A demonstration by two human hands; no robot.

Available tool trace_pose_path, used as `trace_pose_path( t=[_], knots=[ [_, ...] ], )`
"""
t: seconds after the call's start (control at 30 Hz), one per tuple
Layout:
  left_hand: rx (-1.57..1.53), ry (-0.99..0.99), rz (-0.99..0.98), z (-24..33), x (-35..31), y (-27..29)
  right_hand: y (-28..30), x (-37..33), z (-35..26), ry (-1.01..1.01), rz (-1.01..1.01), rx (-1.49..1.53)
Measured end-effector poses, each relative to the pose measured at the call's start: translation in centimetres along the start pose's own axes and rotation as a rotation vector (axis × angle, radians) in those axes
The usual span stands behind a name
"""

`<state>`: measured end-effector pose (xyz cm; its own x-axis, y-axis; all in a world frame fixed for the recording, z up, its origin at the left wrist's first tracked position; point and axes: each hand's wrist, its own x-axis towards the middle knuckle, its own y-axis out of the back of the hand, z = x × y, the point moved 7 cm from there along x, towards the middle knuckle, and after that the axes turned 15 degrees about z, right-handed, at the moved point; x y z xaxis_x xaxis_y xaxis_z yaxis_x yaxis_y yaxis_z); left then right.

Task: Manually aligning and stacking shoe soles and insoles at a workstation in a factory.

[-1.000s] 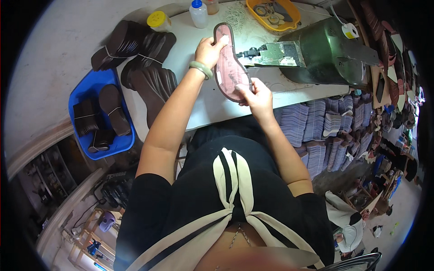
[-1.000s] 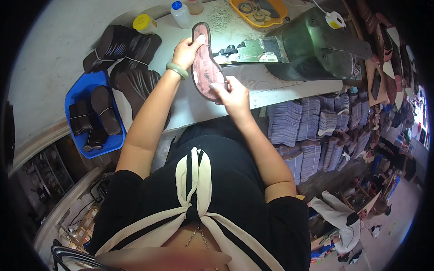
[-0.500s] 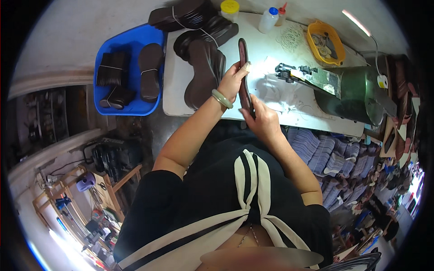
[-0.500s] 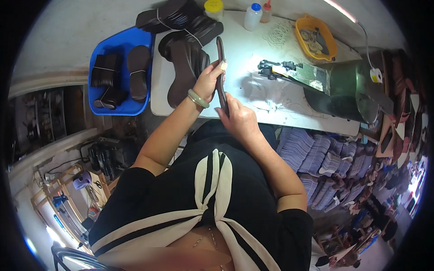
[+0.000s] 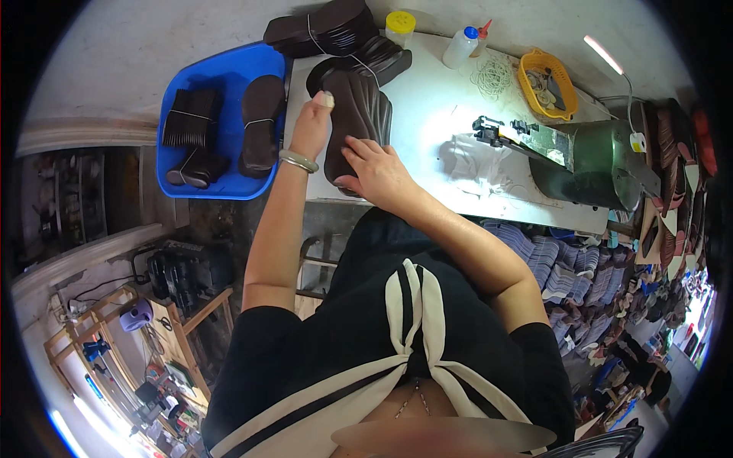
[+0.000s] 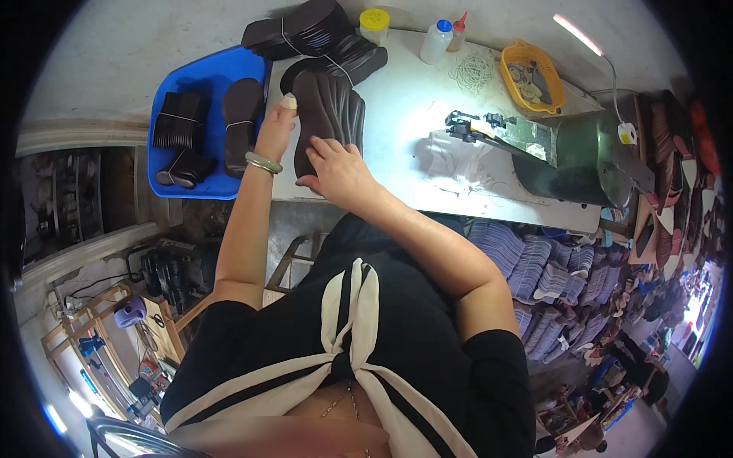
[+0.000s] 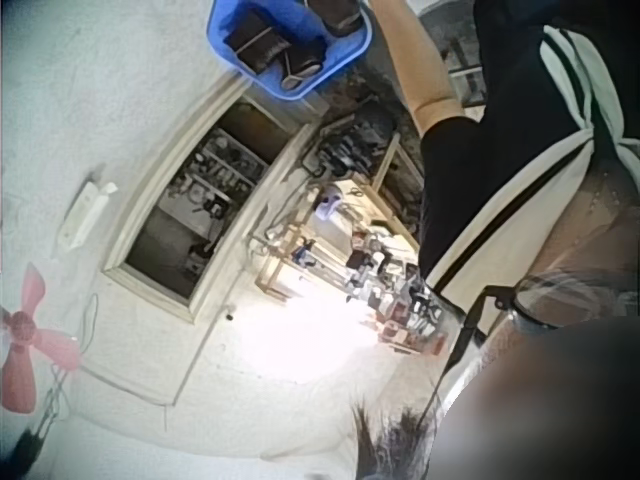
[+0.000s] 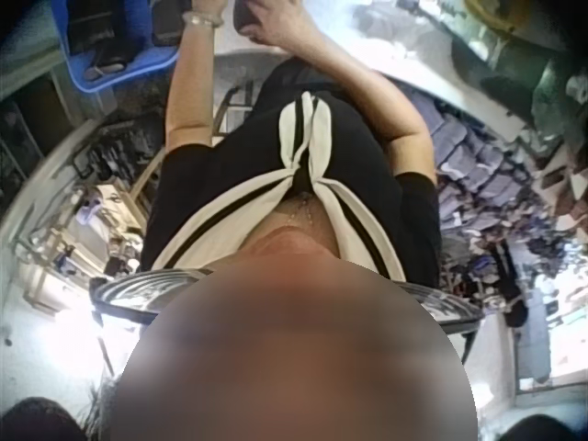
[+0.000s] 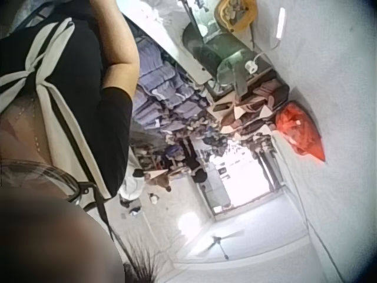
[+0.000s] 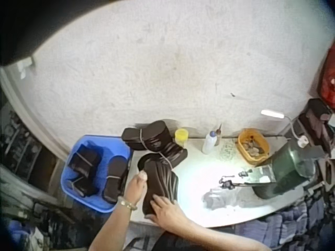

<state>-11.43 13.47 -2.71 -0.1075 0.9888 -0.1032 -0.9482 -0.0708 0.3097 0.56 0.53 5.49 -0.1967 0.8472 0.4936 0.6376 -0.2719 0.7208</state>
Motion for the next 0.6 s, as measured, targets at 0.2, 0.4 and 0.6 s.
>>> trace_pose_path(
  t=[0.2, 0.4, 0.6],
  knots=[
    [0.772, -0.139, 0.02, 2.6, -4.6, -4.3, -3.9, -5.6, 14.9, -0.905, 0.316, 0.411],
    [0.686, -0.085, 0.005, 2.3, -4.6, -3.4, -13.3, -8.2, 19.7, -1.311, 0.086, 0.704],
    [0.563, 0.02, 0.028, 1.3, -5.9, -1.5, -13.7, -7.8, 18.1, -1.471, -0.03, 0.901]
  ],
)
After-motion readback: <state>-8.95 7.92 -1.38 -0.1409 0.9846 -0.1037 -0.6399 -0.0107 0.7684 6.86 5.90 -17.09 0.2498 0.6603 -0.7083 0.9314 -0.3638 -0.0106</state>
